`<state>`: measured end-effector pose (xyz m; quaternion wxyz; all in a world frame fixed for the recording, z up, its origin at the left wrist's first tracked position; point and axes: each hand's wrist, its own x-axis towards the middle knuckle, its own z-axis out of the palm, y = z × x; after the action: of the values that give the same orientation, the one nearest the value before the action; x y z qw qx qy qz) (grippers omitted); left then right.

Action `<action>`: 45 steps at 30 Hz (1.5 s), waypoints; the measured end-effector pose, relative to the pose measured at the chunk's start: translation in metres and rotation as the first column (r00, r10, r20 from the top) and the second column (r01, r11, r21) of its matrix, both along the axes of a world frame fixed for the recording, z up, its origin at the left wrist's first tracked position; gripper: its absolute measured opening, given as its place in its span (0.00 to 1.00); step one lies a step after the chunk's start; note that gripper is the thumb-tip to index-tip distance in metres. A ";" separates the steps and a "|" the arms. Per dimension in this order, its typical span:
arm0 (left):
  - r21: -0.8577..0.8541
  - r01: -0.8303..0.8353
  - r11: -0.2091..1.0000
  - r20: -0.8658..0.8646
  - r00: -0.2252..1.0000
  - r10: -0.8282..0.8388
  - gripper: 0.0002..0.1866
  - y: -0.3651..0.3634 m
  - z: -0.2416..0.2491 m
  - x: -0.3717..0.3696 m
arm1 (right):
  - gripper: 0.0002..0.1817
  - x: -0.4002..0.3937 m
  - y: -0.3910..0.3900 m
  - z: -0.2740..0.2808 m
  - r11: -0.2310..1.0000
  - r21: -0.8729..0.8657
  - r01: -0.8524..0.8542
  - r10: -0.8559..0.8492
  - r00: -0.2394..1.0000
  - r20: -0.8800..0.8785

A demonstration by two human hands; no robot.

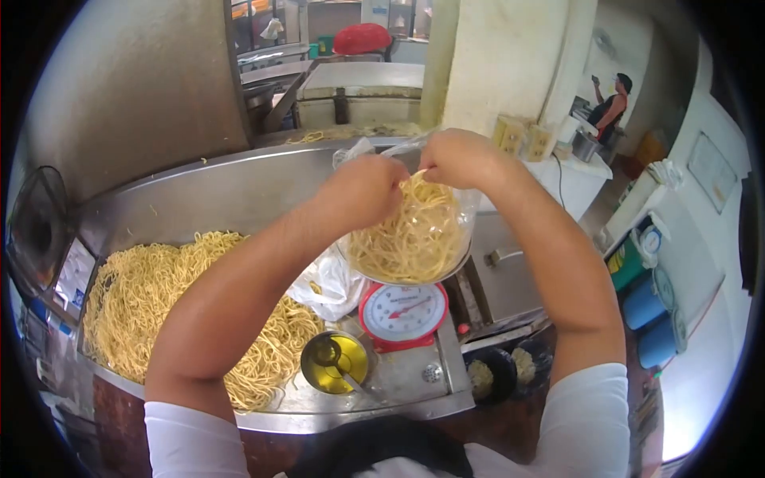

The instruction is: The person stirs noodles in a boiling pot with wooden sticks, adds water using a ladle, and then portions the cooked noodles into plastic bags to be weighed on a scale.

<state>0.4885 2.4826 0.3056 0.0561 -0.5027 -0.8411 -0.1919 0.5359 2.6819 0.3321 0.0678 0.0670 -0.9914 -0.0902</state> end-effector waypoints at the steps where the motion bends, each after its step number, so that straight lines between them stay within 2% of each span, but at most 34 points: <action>1: 0.002 -0.001 1.000 -0.003 1.000 0.001 0.16 0.006 -0.007 -0.010 | 0.10 0.003 0.002 0.006 0.997 -0.058 -0.059 0.059 0.998 -0.011; 3: 0.347 0.028 0.937 0.394 0.903 -0.173 0.17 0.022 -0.027 -0.032 | 0.10 0.010 0.001 0.019 0.993 -0.116 -0.031 0.033 0.999 0.018; 5: 0.398 0.040 0.916 0.502 0.826 -0.254 0.18 0.029 -0.021 -0.025 | 0.11 0.016 -0.001 0.031 0.985 -0.173 0.003 0.005 0.999 0.050; 6: 0.444 0.034 0.896 0.601 0.730 -0.326 0.19 0.033 -0.019 -0.020 | 0.12 0.017 -0.003 0.035 0.981 -0.195 0.006 -0.015 0.999 -0.047; 7: 0.442 0.040 0.896 0.600 0.730 -0.329 0.19 0.037 -0.017 -0.014 | 0.13 0.018 -0.006 0.040 0.976 -0.218 0.005 -0.037 0.989 -0.142; 8: 0.531 -0.015 0.847 0.640 0.663 -0.389 0.18 0.043 -0.015 -0.005 | 0.13 0.019 -0.008 0.044 0.976 -0.219 0.009 -0.042 0.989 -0.143; 9: 0.609 -0.081 0.789 0.666 0.593 -0.453 0.17 0.048 -0.013 0.001 | 0.14 0.020 -0.012 0.050 0.826 -0.558 -0.077 -0.049 0.977 -0.208; 10: 0.609 -0.079 0.789 0.665 0.593 -0.454 0.17 0.054 -0.012 0.002 | 0.15 0.021 -0.015 0.055 0.560 -0.809 -0.177 -0.079 0.961 -0.265; 11: 0.672 -0.122 0.730 0.690 0.462 -0.558 0.14 0.060 -0.009 0.002 | 0.15 0.021 -0.016 0.060 0.561 -0.809 -0.178 -0.079 0.961 -0.266; 12: 0.722 -0.176 0.669 0.684 0.324 -0.654 0.12 0.064 -0.004 -0.001 | 0.16 0.021 -0.018 0.066 0.463 -0.837 -0.293 -0.104 0.919 -0.380; 13: 0.724 -0.173 0.667 0.681 0.326 -0.655 0.12 0.064 0.008 -0.004 | 0.17 0.022 -0.019 0.071 0.361 -0.837 -0.410 -0.143 0.863 -0.484; 14: 0.740 -0.328 0.587 0.672 0.319 -0.669 0.11 0.061 0.030 -0.005 | 0.17 0.026 -0.021 0.074 0.363 -0.835 -0.413 -0.144 0.861 -0.488; 16: 0.747 -0.542 0.384 0.620 0.360 -0.697 0.14 0.050 0.083 0.007 | 0.14 0.036 -0.030 0.072 0.227 -0.919 -0.321 -0.178 0.915 -0.363; 17: 0.791 -0.520 0.322 0.567 0.426 -0.705 0.13 0.044 0.104 0.000 | 0.14 0.042 -0.040 0.064 0.231 -0.918 -0.322 -0.170 0.916 -0.364; 18: 0.816 -0.503 0.287 0.542 0.491 -0.682 0.13 0.033 0.128 -0.001 | 0.14 0.051 -0.052 0.052 0.216 -0.964 -0.152 0.028 0.988 -0.150; 19: 0.839 -0.482 0.252 0.515 0.553 -0.655 0.13 0.023 0.149 -0.010 | 0.14 0.055 -0.060 0.046 0.239 -0.971 0.023 0.223 0.972 0.078; 20: 0.909 -0.319 0.268 0.410 0.572 -0.710 0.12 0.005 0.164 -0.060 | 0.14 0.051 -0.058 0.039 0.243 -0.970 0.020 0.228 0.971 0.077; 21: 0.839 -0.332 0.432 0.544 0.550 -0.633 0.15 -0.026 0.185 -0.087 | 0.15 0.044 -0.049 0.026 0.309 -0.949 0.071 0.161 0.979 0.126; 22: 0.869 -0.404 0.285 0.495 0.718 -0.490 0.14 -0.044 0.196 -0.085 | 0.16 0.036 -0.041 0.014 0.370 -0.921 0.123 0.101 0.980 0.172; 23: 0.861 -0.481 0.162 0.504 0.770 -0.391 0.13 -0.073 0.202 -0.073 | 0.16 0.031 -0.025 0.007 0.433 -0.890 0.142 0.106 0.973 0.207; 28: 0.879 -0.464 0.112 0.474 0.876 -0.088 0.13 -0.263 0.197 -0.167 | 0.16 0.025 0.026 -0.007 0.663 -0.702 0.259 -0.041 0.949 0.312; 30: 0.869 -0.492 0.053 0.489 0.870 0.064 0.12 -0.353 0.188 -0.200 | 0.16 0.026 0.028 -0.004 0.544 -0.767 0.342 -0.137 0.937 0.321; 31: 0.863 -0.503 0.034 0.495 0.858 0.134 0.12 -0.401 0.180 -0.217 | 0.16 0.019 0.028 -0.001 0.557 -0.762 0.332 -0.110 0.938 0.329; 33: 0.847 -0.520 0.110 0.493 0.847 0.200 0.11 -0.522 0.151 -0.280 | 0.13 0.016 0.031 -0.001 0.547 -0.750 0.371 -0.269 0.927 0.262; 34: 0.624 -0.756 0.197 0.262 0.440 0.859 0.10 -0.537 0.130 -0.264 | 0.13 0.012 0.030 -0.004 0.626 -0.690 0.363 -0.305 0.929 0.211; 35: 0.459 -0.830 0.316 -0.009 0.352 0.936 0.10 -0.565 0.103 -0.270 | 0.13 0.002 0.035 -0.007 0.689 -0.619 0.376 -0.360 0.920 0.157; 37: -0.094 -0.886 0.453 -0.272 0.461 0.845 0.10 -0.624 0.027 -0.308 | 0.16 -0.010 0.042 -0.018 0.821 -0.407 0.401 -0.437 0.900 0.006; 38: -0.370 -0.812 0.452 -0.334 0.570 0.751 0.11 -0.637 -0.009 -0.323 | 0.19 -0.015 0.052 -0.027 0.953 -0.088 0.289 -0.301 0.923 -0.237; 39: -0.563 -0.693 0.450 -0.344 0.692 0.635 0.12 -0.649 -0.049 -0.344 | 0.20 -0.011 0.021 -0.012 0.881 -0.168 0.443 -0.468 0.868 -0.168; 41: -0.538 -0.599 0.593 -0.192 0.772 0.605 0.18 -0.586 -0.070 -0.342 | 0.19 -0.001 -0.004 -0.007 0.854 -0.096 0.512 -0.515 0.802 -0.303; 42: -0.265 -0.583 0.768 0.032 0.791 0.612 0.22 -0.540 -0.077 -0.327 | 0.19 0.005 -0.015 -0.006 0.836 -0.056 0.545 -0.529 0.776 -0.344; 43: 0.042 -0.571 0.820 0.254 0.800 0.544 0.26 -0.480 -0.080 -0.290 | 0.19 0.010 -0.020 -0.006 0.822 -0.060 0.567 -0.553 0.768 -0.324; 44: -0.017 -0.523 0.852 0.350 0.795 0.495 0.29 -0.409 -0.054 -0.244 | 0.20 0.013 -0.024 -0.006 0.793 0.049 0.607 -0.583 0.780 -0.228; 45: 0.039 -0.468 0.883 0.432 0.805 0.407 0.29 -0.343 -0.034 -0.194 | 0.20 0.017 -0.030 -0.008 0.765 0.162 0.623 -0.609 0.782 -0.133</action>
<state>0.2947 2.1399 0.2715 -0.0436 -0.2375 -0.9108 -0.3350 0.5530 2.6523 0.3245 0.0632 -0.2590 -0.9413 -0.2071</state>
